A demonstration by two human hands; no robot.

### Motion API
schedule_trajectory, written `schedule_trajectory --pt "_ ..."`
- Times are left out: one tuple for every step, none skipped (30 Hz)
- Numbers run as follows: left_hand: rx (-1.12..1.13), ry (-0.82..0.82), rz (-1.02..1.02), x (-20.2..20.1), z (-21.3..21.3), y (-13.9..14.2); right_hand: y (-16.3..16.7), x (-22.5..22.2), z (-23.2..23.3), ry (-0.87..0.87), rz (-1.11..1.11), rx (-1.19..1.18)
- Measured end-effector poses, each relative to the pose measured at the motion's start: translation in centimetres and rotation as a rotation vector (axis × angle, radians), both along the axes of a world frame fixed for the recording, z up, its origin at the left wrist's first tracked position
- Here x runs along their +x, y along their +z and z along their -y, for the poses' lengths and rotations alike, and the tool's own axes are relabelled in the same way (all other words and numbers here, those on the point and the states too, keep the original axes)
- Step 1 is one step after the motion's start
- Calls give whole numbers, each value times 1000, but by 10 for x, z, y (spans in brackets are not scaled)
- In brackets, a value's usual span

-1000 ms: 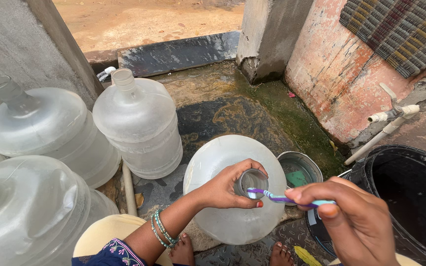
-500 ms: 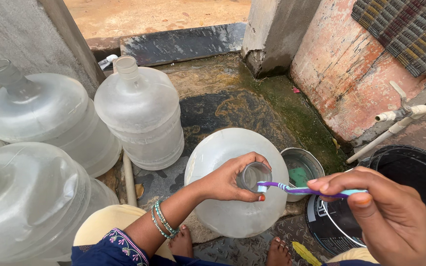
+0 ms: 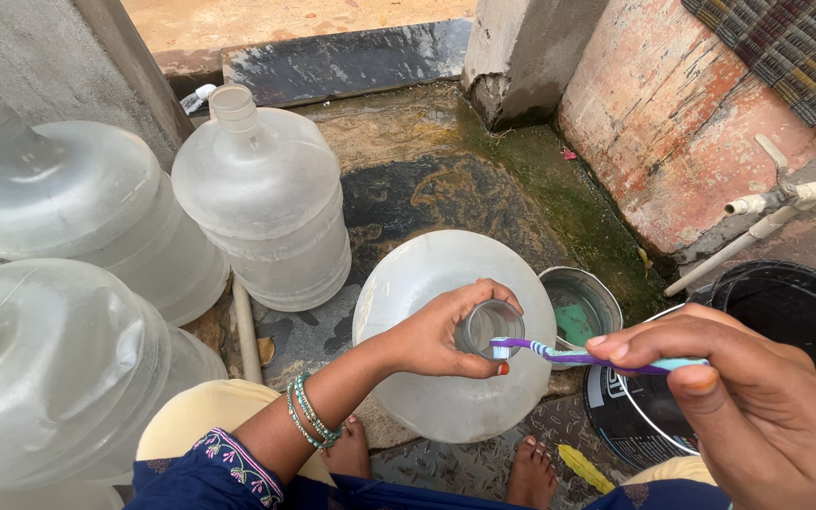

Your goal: The person cleans the opening of a large water dispenser using a toothbrush and a green scrubber. They scrub the rim and neck of the dispenser, then wipe the exterior with the scrubber.

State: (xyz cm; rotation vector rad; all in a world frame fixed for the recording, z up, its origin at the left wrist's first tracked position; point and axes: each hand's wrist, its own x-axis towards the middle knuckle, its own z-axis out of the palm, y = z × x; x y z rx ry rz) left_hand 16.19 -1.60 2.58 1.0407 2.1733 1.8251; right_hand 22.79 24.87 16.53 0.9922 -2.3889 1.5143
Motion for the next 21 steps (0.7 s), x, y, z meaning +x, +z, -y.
schedule_trajectory --pt "12 0 18 -1 0 0 4 3 1 -1 -44 24" --pt "23 1 35 -1 -1 1 1 2 5 8 -54 43" --pt "47 -21 85 -1 -2 1 -7 -4 12 16 -64 63" --pt "71 -43 134 0 -3 1 -19 -13 20 25 -74 80" --pt "94 -64 185 2 -4 2 -34 -22 27 7 -33 122" --pt "78 -60 131 3 -5 2 -49 -32 32 -11 7 163" --pt "63 -56 78 4 -6 2 -60 -41 33 2 22 178" --pt "50 -52 28 5 -7 1 -67 -48 34 16 39 195" --pt "50 -54 28 5 -8 1 -69 -50 34 30 56 213" --pt "50 -56 28 4 -7 0 -65 -47 31 11 31 184" --pt "51 -57 26 3 -7 -1 -55 -41 26 -7 5 157" --pt "53 -62 47 2 -6 -2 -38 -32 23 -23 -20 131" --pt "56 -66 68 0 -5 -3 -19 -18 20 -3 -60 71" --pt "57 -71 88 -1 -4 -3 -2 -5 19 18 -101 10" --pt "55 -74 70 -2 -3 -3 14 4 18 0 -108 85" --pt "51 -77 49 -3 -2 -3 25 11 17 -17 -117 159" --pt "46 -81 26 -4 -2 -3 30 13 19 -34 -128 232" --pt "55 -95 33 -4 -3 -3 25 10 23 -14 -134 205" --pt "63 -110 40 -4 -4 -2 14 1 29 7 -140 175" --pt "69 -123 46 -3 -4 -2 -3 -8 35 28 -147 145" --pt "63 -124 10 -2 -5 -1 -22 -20 40 12 -78 174"
